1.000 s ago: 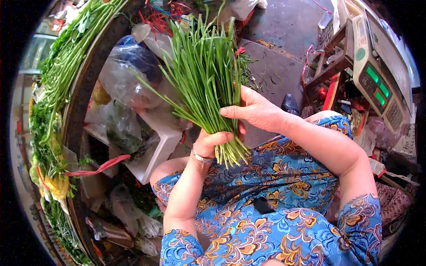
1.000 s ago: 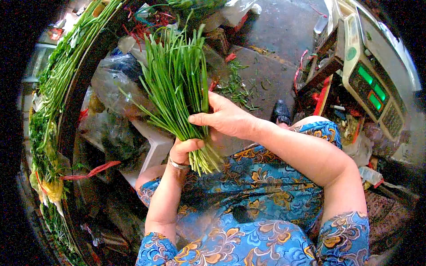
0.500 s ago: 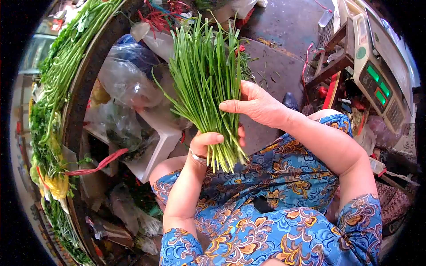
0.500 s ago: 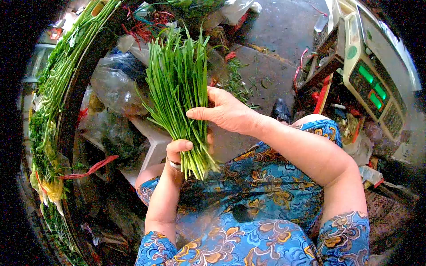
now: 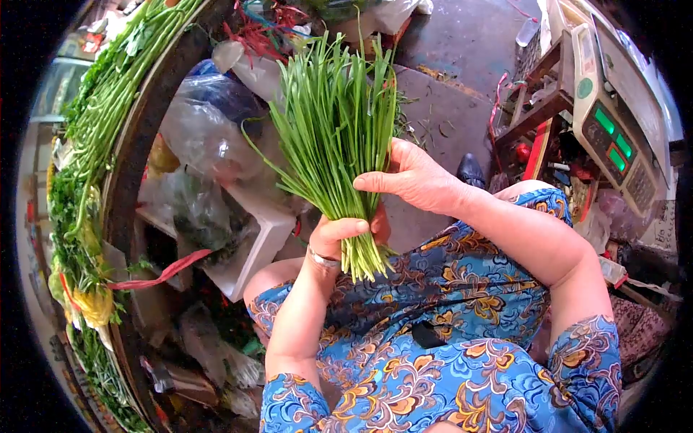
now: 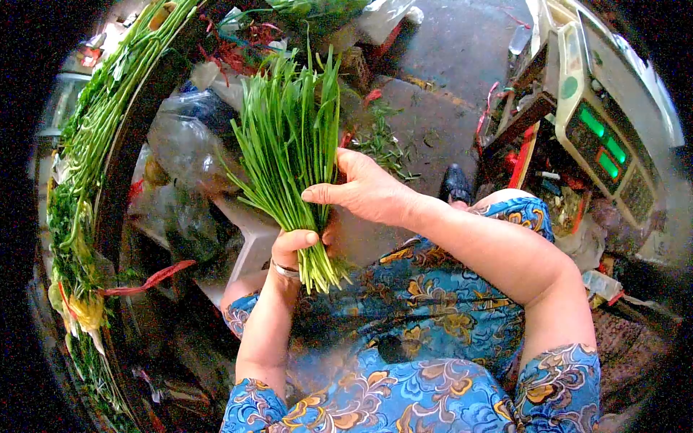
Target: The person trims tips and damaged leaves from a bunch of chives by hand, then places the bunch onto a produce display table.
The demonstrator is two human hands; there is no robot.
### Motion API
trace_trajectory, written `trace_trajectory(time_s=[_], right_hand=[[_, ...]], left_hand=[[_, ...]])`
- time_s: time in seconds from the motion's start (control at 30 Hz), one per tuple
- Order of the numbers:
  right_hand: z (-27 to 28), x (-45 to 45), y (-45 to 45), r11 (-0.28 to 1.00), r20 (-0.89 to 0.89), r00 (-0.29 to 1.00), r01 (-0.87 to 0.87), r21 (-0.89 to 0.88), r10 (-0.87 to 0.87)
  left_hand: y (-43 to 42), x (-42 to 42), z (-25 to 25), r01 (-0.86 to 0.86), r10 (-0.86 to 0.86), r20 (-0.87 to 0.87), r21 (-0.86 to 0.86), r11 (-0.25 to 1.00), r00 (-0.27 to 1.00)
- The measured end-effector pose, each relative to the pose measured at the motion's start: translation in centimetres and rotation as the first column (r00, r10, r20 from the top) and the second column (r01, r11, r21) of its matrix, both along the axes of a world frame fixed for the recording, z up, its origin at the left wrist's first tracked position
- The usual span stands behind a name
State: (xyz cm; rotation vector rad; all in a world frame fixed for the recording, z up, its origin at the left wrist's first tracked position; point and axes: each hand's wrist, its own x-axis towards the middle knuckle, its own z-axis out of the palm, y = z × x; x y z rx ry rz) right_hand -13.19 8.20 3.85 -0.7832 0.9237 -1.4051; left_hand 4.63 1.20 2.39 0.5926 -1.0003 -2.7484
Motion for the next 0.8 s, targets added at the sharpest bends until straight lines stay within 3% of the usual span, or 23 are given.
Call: trace_trajectory(time_s=[0.27, 0.37, 0.47, 0.5, 0.53, 0.6, 0.63, 0.7, 0.8], right_hand=[[0.4, -0.5, 0.0, 0.999, 0.035, 0.999, -0.032, 0.029, 0.031], [0.1, -1.1, -0.5, 0.997, 0.025, 0.998, 0.057, -0.045, -0.056], [0.7, -2.3, -1.3, 0.954, -0.023, 0.968, 0.242, -0.176, -0.25], [0.5, -2.6, -1.1, 0.932, -0.115, 0.925, 0.361, -0.02, -0.361], [0.5, -3.1, -1.3, 0.888, -0.211, 0.865, 0.459, -0.035, -0.456], [1.7, -3.5, -0.6, 0.774, -0.552, 0.553, 0.536, -0.338, -0.624], [2.0, -3.8, -0.5, 0.774, -0.553, 0.553, 0.536, -0.337, -0.624], [2.3, -4.3, -0.4, 0.748, -0.748, 0.083, 0.188, -0.637, -0.658], [2.3, -2.7, 0.0, 0.77, -0.766, 0.082, 0.092, -0.631, -0.638]], left_hand=[[0.5, -0.3, 0.3, -0.071, 0.08, 0.077, -0.112, 0.991, 0.994], [0.2, -0.2, 0.0, -0.062, 0.071, 0.069, -0.124, 0.99, 0.995], [0.0, -0.1, -0.4, -0.04, 0.045, 0.037, -0.117, 0.992, 0.998], [-0.4, 0.0, -0.9, -0.018, 0.017, -0.015, -0.075, 0.997, 1.0], [-0.5, 0.1, -1.2, 0.006, -0.008, -0.067, -0.035, 0.999, 0.998], [-0.1, 0.0, -0.8, -0.007, 0.007, -0.01, -0.061, 0.998, 1.0], [0.1, -0.2, -0.6, -0.019, 0.023, 0.045, -0.089, 0.996, 0.999], [0.2, -0.5, -0.7, -0.027, 0.03, 0.033, -0.08, 0.996, 0.999], [0.2, -0.6, -0.9, -0.029, 0.032, 0.044, -0.062, 0.998, 0.999]])
